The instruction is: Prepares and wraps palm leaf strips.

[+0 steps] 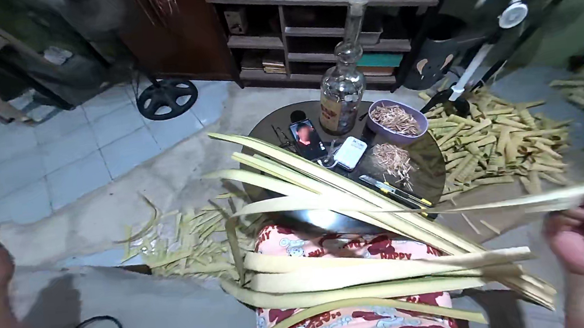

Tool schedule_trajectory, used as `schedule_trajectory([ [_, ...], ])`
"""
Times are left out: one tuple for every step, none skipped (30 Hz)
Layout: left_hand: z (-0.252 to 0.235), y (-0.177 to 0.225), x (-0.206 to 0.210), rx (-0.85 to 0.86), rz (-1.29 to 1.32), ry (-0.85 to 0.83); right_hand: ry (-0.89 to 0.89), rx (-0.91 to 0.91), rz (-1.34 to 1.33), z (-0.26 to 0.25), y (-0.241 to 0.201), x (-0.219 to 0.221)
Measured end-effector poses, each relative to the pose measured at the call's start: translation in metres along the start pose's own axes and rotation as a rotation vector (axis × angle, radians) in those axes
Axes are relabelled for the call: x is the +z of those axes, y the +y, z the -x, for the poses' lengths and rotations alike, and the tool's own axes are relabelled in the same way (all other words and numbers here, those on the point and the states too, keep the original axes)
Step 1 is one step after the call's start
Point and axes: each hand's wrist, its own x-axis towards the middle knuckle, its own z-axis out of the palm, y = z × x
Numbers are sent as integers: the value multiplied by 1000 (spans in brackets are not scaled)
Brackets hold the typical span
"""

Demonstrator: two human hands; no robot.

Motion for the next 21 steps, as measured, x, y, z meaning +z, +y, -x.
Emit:
schedule_trajectory([
  [-5,8,13,71,-139,-22,-70,20,19,13,10,20],
  [-3,28,23,179,-189,-29,-150,49,24,24,21,40],
  [10,62,28,289,-134,-60,-249,84,44,36,31,61],
  [26,96,34,426,-2,-99,-370,119,74,48,42,80],
  [47,129,44,588,159,-163,-507,153,101,59,53,96],
  [76,161,53,741,323,-289,-645,179,126,69,65,112],
  [107,189,59,888,451,-446,-798,193,130,75,79,126],
  [141,214,61,1011,528,-575,-931,192,139,79,92,138],
  [175,233,62,1082,573,-639,-1022,186,153,82,104,146],
  [200,243,65,1116,578,-648,-1071,177,177,83,111,151],
  [213,246,73,1118,557,-623,-1061,157,221,82,112,153],
  [217,243,82,1080,514,-611,-1009,116,266,78,109,152],
  [214,238,89,1024,454,-627,-927,69,296,71,103,151],
  [209,233,93,984,389,-669,-850,27,332,62,96,150],
  [208,233,92,970,351,-723,-791,5,370,54,91,148],
  [213,239,86,977,351,-768,-769,6,403,52,90,149],
  [222,250,80,978,403,-802,-785,26,442,55,93,151],
  [232,262,75,951,519,-830,-835,57,469,63,98,155],
  [241,273,76,900,681,-843,-891,83,470,72,106,160],
  [247,283,81,840,830,-840,-919,89,461,78,112,166],
  [250,289,86,776,931,-834,-911,90,444,80,116,171],
])
